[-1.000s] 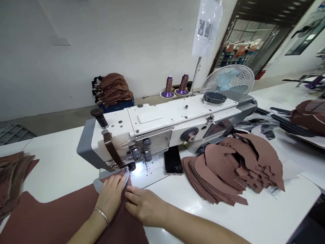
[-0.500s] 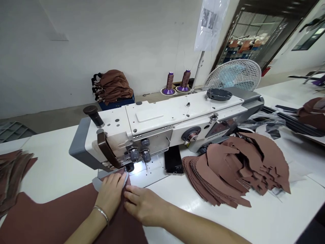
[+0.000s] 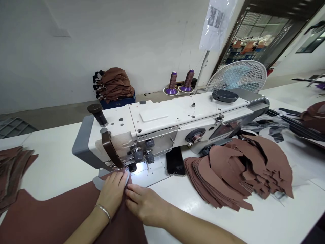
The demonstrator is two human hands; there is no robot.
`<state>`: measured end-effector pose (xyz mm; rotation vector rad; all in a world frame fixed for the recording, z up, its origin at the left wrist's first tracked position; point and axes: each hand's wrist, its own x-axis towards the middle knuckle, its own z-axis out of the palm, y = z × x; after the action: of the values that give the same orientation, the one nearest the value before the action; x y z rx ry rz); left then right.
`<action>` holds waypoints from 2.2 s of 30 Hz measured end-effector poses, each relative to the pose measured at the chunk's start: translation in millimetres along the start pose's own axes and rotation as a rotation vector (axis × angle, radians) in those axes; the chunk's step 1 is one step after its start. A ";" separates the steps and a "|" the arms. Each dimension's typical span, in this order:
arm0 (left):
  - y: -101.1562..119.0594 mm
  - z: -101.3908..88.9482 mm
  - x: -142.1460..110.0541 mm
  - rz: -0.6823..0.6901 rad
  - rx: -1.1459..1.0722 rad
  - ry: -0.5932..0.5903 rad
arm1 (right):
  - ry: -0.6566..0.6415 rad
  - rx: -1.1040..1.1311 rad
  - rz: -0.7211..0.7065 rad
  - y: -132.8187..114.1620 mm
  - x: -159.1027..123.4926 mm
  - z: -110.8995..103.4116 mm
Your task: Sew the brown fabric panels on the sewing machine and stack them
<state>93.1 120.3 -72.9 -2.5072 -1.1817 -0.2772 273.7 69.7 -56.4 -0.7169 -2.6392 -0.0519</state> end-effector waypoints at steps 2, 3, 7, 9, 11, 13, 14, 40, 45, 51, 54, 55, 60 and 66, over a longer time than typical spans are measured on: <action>-0.9 1.7 1.7 0.003 -0.012 0.019 | 0.012 -0.024 0.000 2.2 1.1 1.5; -1.3 2.2 2.4 0.002 -0.015 0.026 | 0.021 -0.035 -0.001 3.3 1.8 2.0; -1.5 0.4 -0.8 0.017 0.012 0.044 | 0.070 -0.073 -0.015 3.8 3.4 0.7; -0.5 -2.1 -5.9 0.045 0.028 0.060 | 0.086 -0.076 -0.018 1.1 2.8 -1.0; 1.1 -4.6 -10.8 0.079 0.035 0.074 | 0.091 -0.064 -0.011 -2.2 2.1 -2.4; 2.7 -6.5 -13.6 0.095 0.035 0.070 | 0.097 -0.052 -0.004 -4.6 1.8 -2.9; 3.4 -7.1 -13.9 0.094 0.035 0.064 | 0.099 -0.052 -0.001 -5.2 2.0 -2.8; -31.6 7.5 -0.9 0.257 -0.078 0.091 | 0.154 -0.270 0.006 -3.4 4.4 13.9; -36.7 8.1 1.0 0.260 -0.102 -0.034 | 0.149 -0.277 0.003 -3.2 4.9 14.9; -40.3 9.8 4.4 0.323 -0.084 0.019 | 0.151 -0.266 0.015 -1.8 7.8 15.1; -39.3 11.9 5.3 0.305 -0.123 -0.059 | 0.137 -0.262 0.025 -1.3 8.5 15.9; -38.9 12.0 5.6 0.298 -0.129 -0.085 | 0.128 -0.259 0.027 -1.3 8.2 16.3; -34.1 5.4 8.7 0.273 -0.119 -0.151 | 0.096 -0.253 0.024 -1.0 5.2 17.2; -15.9 -10.1 16.4 0.163 -0.077 -0.220 | 0.144 -0.241 0.040 0.9 6.1 21.0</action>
<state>90.9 137.3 -54.6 -2.7389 -1.0527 -0.0047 261.6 76.3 -73.4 -0.8110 -2.5041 -0.4007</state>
